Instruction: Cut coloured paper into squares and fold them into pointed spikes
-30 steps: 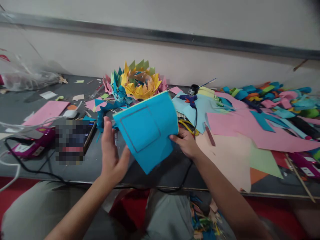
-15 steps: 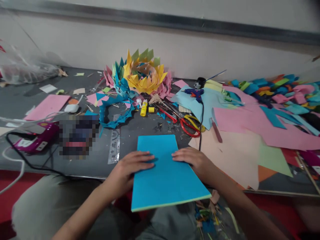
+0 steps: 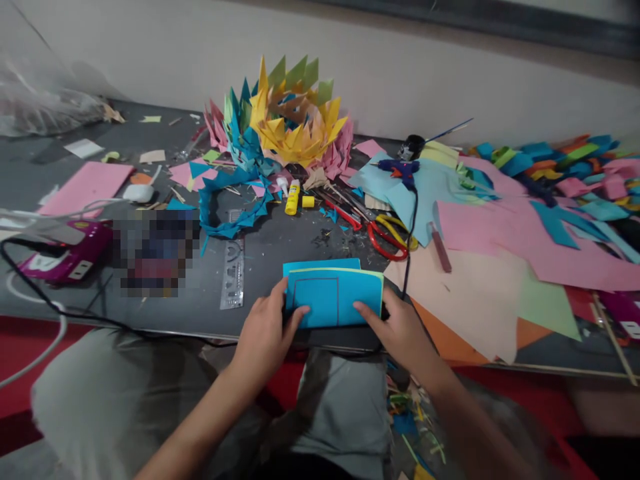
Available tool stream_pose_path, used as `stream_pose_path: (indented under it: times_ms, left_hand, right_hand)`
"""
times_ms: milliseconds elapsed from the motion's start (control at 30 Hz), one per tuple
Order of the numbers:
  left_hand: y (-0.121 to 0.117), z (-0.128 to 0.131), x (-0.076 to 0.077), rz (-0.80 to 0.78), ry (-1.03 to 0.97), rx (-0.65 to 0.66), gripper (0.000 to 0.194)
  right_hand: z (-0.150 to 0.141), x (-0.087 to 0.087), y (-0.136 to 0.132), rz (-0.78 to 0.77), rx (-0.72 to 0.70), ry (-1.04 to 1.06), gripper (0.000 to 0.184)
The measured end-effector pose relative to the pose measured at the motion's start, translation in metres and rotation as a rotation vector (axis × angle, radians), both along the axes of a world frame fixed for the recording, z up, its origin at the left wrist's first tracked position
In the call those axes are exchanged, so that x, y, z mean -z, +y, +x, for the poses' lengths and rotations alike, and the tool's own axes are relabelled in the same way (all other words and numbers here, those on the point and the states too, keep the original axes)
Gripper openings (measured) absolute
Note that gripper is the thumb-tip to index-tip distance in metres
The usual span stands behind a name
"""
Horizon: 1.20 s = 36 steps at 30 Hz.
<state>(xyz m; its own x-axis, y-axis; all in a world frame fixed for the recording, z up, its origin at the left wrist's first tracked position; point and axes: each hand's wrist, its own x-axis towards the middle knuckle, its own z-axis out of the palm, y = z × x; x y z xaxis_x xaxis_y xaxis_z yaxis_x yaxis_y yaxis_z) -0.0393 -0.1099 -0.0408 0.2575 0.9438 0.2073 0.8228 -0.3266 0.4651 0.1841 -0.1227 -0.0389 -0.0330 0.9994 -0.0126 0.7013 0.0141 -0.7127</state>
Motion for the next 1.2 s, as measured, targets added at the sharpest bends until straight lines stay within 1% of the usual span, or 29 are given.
stream_pose_path:
  times_ms: [67,133,200,267,300,433,667,833,933,1033,1133,1200]
  left_hand:
    - [-0.001,0.006,0.003,0.052,0.058,-0.055,0.049]
    - [-0.001,0.012,0.003,0.072,0.121,-0.071,0.048]
    - [0.0,0.016,0.001,0.064,0.179,-0.081,0.043]
    - [0.002,0.019,-0.003,0.038,0.23,-0.11,0.041]
    - [0.004,0.02,-0.005,0.022,0.256,-0.132,0.042]
    - [0.01,0.022,-0.012,-0.045,0.366,-0.195,0.044]
    - [0.019,0.019,-0.016,-0.09,0.529,-0.171,0.045]
    - [0.022,0.02,-0.016,-0.105,0.587,-0.148,0.044]
    - [0.02,0.018,-0.015,-0.083,0.59,-0.118,0.043]
    - [0.015,0.015,-0.012,-0.033,0.546,-0.079,0.039]
    - [0.012,0.013,-0.01,0.002,0.515,-0.076,0.036]
    - [0.012,0.013,-0.01,-0.012,0.522,-0.081,0.036]
  right_hand:
    - [-0.004,0.003,0.004,0.002,0.09,0.003,0.049]
    - [-0.005,0.005,0.008,0.047,0.099,-0.05,0.058]
    - [-0.006,0.005,0.012,0.095,0.035,-0.144,0.051]
    - [-0.008,0.002,0.016,0.1,-0.035,-0.243,0.04]
    - [-0.009,0.0,0.018,0.089,-0.056,-0.287,0.038]
    - [-0.013,-0.005,0.024,0.015,-0.06,-0.414,0.038]
    - [-0.012,-0.004,0.028,0.007,-0.075,-0.449,0.039]
    - [-0.012,-0.003,0.027,0.012,-0.064,-0.478,0.039]
    - [-0.013,-0.002,0.026,0.026,-0.065,-0.503,0.039]
    - [-0.014,0.001,0.025,0.063,-0.069,-0.523,0.038]
    - [-0.014,0.002,0.024,0.084,-0.066,-0.545,0.037]
    - [-0.015,0.001,0.024,0.082,-0.065,-0.558,0.038]
